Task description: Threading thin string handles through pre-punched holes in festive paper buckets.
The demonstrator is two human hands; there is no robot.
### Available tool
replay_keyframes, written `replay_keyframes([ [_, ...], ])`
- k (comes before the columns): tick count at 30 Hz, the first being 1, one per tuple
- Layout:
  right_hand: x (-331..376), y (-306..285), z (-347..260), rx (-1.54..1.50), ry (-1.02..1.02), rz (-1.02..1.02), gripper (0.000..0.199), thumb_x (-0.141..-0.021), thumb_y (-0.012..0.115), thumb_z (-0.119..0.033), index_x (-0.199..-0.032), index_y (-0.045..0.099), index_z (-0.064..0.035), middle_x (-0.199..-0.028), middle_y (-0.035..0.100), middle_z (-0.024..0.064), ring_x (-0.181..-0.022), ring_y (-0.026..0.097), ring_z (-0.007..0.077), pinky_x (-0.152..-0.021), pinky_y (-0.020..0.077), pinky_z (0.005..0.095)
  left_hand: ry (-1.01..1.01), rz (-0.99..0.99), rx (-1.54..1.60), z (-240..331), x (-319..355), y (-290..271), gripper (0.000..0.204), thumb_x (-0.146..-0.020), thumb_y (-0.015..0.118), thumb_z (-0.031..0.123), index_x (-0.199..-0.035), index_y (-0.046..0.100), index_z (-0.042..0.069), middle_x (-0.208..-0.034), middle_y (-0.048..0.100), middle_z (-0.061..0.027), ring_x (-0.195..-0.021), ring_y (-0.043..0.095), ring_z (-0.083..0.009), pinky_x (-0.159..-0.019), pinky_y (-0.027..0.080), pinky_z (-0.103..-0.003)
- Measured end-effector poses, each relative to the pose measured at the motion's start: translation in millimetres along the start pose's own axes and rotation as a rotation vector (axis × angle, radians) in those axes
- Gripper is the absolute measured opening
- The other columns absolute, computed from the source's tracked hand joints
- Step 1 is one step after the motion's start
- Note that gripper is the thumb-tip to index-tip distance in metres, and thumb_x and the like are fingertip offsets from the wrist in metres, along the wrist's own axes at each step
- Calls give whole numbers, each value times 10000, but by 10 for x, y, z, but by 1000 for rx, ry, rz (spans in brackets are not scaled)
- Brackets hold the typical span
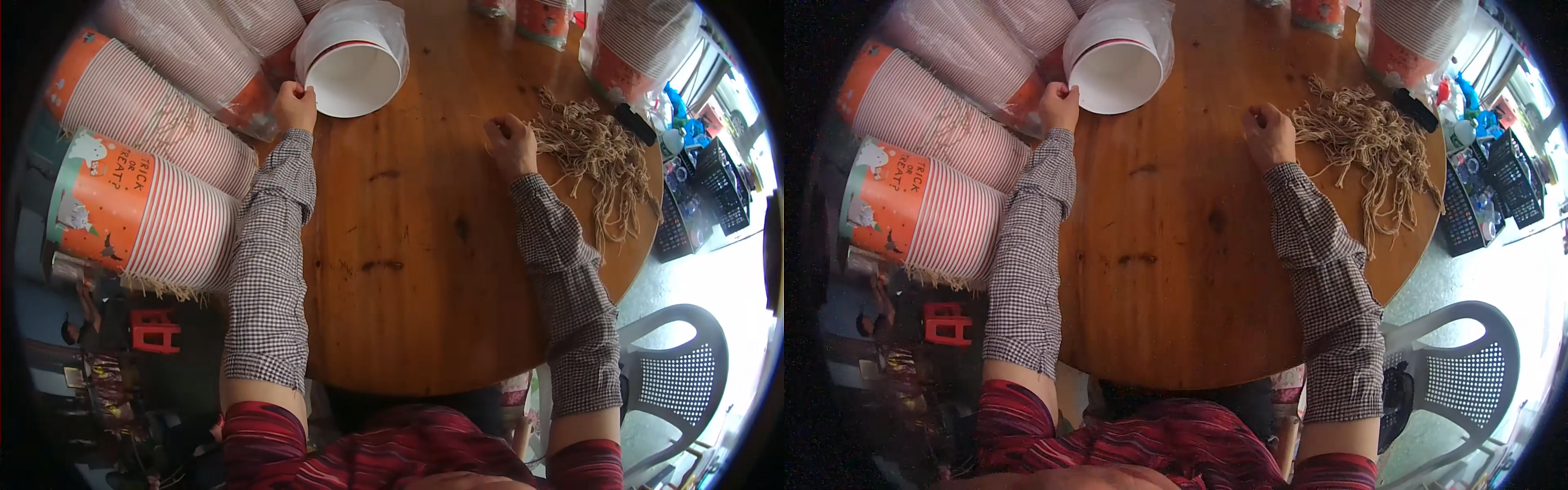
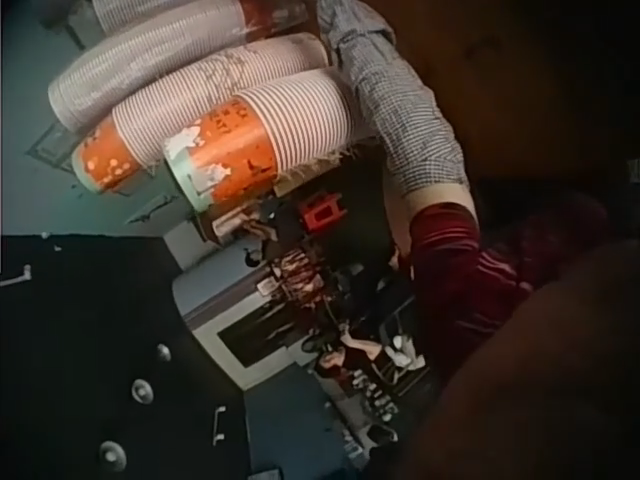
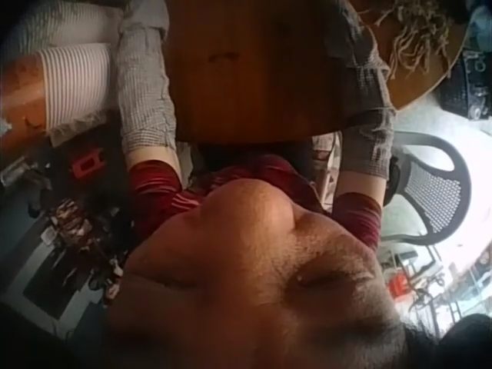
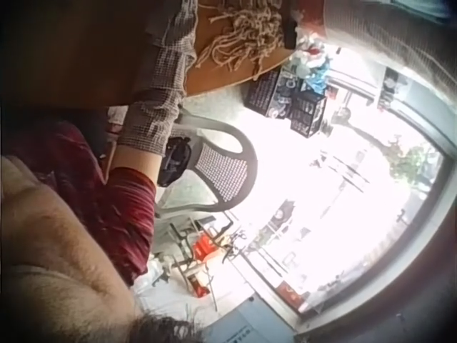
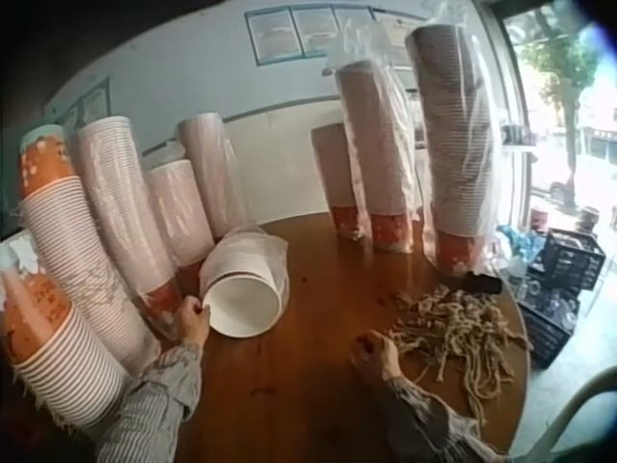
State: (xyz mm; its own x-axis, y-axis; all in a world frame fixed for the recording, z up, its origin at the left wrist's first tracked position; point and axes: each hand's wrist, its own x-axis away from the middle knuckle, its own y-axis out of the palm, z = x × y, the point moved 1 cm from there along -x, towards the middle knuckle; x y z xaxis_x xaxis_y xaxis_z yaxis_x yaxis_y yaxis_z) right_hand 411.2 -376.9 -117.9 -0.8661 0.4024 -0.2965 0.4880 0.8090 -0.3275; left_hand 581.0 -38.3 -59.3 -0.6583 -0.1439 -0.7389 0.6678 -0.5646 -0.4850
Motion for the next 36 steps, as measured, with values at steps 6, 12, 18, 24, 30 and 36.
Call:
replay_keyframes([
  [6, 24, 8, -63, 35, -121, 78, 250, -837, 604, -237, -883, 647, 5, -738, 656, 123, -679, 639, 221, -633, 488, 324, -94, -119, 73, -128, 54, -231, 199, -719, 659, 176, -788, 555, 21, -710, 623, -140, -676, 616, -312, -634, 478, -388],
  [12, 101, 25, -88, -53, -141, 146, 190, -834, 631, -175, -884, 634, 9, -785, 657, 140, -687, 639, 229, -647, 492, 323, -124, -242, 272, 8, 339, -644, 206, -730, 629, 162, -784, 545, -18, -674, 577, -143, -626, 565, -256, -606, 447, -354],
  [18, 444, 175, -364, -642, 75, -127, 168, -895, 597, -162, -886, 593, 5, -706, 607, 65, -649, 607, 138, -555, 504, 286, -394, -284, 697, 210, 1169, -1259, 188, -832, 622, 155, -828, 532, -10, -735, 538, -22, -660, 501, -104, -587, 429, -264],
  [24, 959, 528, -727, -1239, 335, -219, 55, -909, 544, -79, -910, 565, -28, -933, 644, 130, -833, 645, 221, -717, 557, 338, -471, -310, 696, 242, 1726, -1439, 173, -874, 633, 133, -926, 537, -1, -773, 514, -12, -700, 506, -101, -646, 444, -229],
  [30, 1324, 659, -1058, -1188, 244, -245, 47, -905, 571, -80, -889, 580, -38, -1014, 654, 113, -945, 635, 187, -797, 530, 313, -385, -307, 504, -84, 1720, -1381, 241, -863, 634, 107, -1048, 539, -15, -870, 573, -53, -797, 549, -147, -725, 452, -280],
  [36, 1483, 744, -1145, -1057, 120, -282, 81, -914, 576, -98, -898, 595, -20, -1100, 633, 99, -972, 595, 133, -824, 501, 296, -282, -123, 488, 87, 1647, -1486, 380, -872, 617, 112, -1219, 507, 2, -1005, 593, -92, -898, 571, -185, -818, 472, -324],
])
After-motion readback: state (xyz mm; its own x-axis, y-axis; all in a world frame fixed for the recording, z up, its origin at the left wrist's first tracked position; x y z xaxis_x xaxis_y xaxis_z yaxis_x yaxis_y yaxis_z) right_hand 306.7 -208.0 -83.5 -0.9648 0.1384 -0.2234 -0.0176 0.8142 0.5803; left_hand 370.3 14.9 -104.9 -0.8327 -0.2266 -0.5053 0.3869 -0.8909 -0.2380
